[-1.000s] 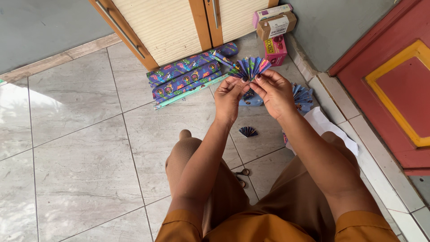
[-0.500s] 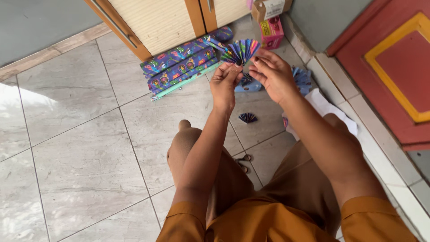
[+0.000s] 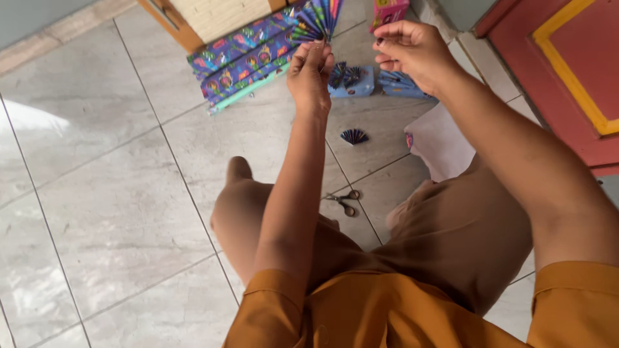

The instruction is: The person sits on the floor and assembles small paper fans by folding patterned paper, cutting the edges, and tying them with ribbon. The person uses scissors to trim the paper and secures the folded fans with a purple ribbon.

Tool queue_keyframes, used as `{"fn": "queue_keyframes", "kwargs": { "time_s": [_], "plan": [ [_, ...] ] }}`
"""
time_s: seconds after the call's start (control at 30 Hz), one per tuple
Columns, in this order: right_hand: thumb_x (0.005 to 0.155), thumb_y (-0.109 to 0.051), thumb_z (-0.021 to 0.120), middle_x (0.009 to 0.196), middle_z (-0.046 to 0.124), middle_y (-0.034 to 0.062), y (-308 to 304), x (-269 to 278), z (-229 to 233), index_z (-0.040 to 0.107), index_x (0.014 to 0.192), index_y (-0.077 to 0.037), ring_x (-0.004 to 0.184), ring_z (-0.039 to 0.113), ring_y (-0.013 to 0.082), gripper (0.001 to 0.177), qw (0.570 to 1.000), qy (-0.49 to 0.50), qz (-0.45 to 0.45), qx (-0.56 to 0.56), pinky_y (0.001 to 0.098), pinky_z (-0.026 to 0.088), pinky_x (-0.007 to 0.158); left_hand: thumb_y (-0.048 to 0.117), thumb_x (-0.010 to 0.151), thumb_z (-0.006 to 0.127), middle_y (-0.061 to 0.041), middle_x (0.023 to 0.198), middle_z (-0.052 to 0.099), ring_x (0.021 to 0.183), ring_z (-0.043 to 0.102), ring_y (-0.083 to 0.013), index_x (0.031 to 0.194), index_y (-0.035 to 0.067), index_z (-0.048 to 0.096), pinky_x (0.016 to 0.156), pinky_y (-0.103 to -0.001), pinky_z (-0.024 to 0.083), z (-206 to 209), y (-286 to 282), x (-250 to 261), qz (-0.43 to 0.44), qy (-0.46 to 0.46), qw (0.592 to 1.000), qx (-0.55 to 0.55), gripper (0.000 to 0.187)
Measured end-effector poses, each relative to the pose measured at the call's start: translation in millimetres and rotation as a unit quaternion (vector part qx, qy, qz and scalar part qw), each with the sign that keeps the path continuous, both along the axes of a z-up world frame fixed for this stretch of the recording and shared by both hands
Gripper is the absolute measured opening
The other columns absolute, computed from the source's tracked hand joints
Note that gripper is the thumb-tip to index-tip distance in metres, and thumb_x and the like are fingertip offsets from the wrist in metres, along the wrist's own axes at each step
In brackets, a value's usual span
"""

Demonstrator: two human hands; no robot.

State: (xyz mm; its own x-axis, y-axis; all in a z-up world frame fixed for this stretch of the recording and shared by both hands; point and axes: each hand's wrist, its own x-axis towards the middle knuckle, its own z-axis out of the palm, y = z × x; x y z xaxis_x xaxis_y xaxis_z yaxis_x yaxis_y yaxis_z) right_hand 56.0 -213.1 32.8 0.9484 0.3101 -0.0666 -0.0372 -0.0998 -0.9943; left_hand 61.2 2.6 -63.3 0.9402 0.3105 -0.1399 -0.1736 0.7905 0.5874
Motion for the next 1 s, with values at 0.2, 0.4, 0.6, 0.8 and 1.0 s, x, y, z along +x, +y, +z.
{"fn": "queue_keyframes", "kwargs": {
  "time_s": [0.2,0.4,0.6,0.8,1.0],
  "plan": [
    [0.1,-0.007,0.067,0.104,0.071,0.0058,-14.9,20.4,-23.3,0.07,0.122,-0.002,0.089,0.069,0.0099,0.023,0.991,-0.007,0.045,-0.125,0.0252,0.06,0.079,0.009,0.095,0.072,-0.006,0.1,0.072,0.093,0.072,-0.0171,0.103,0.008,0.061,0.082,-0.029,0.06,-105.1,-15.0,-1.4,0.078,0.067,0.988,-0.117,0.014],
    [0.1,-0.008,0.066,0.099,0.072,0.0042,-20.5,51.2,-62.6,0.07,0.121,-0.001,0.085,0.068,0.0079,0.023,0.98,-0.018,0.117,-0.16,0.0233,0.058,0.078,0.004,0.093,0.073,-0.01,0.104,0.072,0.092,0.07,-0.0209,0.115,0.001,0.063,0.08,-0.031,0.059,-213.5,-4.7,-21.4,0.147,0.116,0.973,-0.137,0.025],
    [0.094,-0.005,0.07,0.103,0.073,0.0053,-28.7,98.1,-119.4,0.071,0.118,-0.001,0.087,0.069,0.0096,0.025,0.974,-0.059,0.115,-0.188,0.0255,0.058,0.078,0.003,0.091,0.071,-0.01,0.103,0.071,0.094,0.072,-0.0231,0.114,0.002,0.062,0.085,-0.035,0.062,-259.6,5.3,-15.2,0.166,0.173,0.961,-0.139,0.025],
    [0.084,-0.004,0.077,0.118,0.073,0.0092,-34.8,141.9,-192.1,0.068,0.127,-0.001,0.1,0.07,0.0155,0.044,0.961,-0.106,0.1,-0.233,0.0298,0.058,0.083,0.003,0.094,0.071,-0.007,0.099,0.071,0.092,0.072,-0.0196,0.104,0.005,0.061,0.083,-0.032,0.061,-283.2,7.6,-1.9,0.154,0.17,0.965,-0.125,0.015],
    [0.057,-0.019,0.098,0.146,0.05,0.0241,-46.9,166.0,-245.9,0.034,0.156,-0.007,0.132,0.052,0.0385,0.118,0.88,-0.243,0.153,-0.377,0.0476,0.045,0.108,0.004,0.094,0.071,-0.005,0.094,0.069,0.087,0.071,-0.0168,0.102,0.007,0.061,0.076,-0.029,0.059,-317.1,12.5,14.9,0.131,0.194,0.965,-0.115,0.013]
  ]
}}
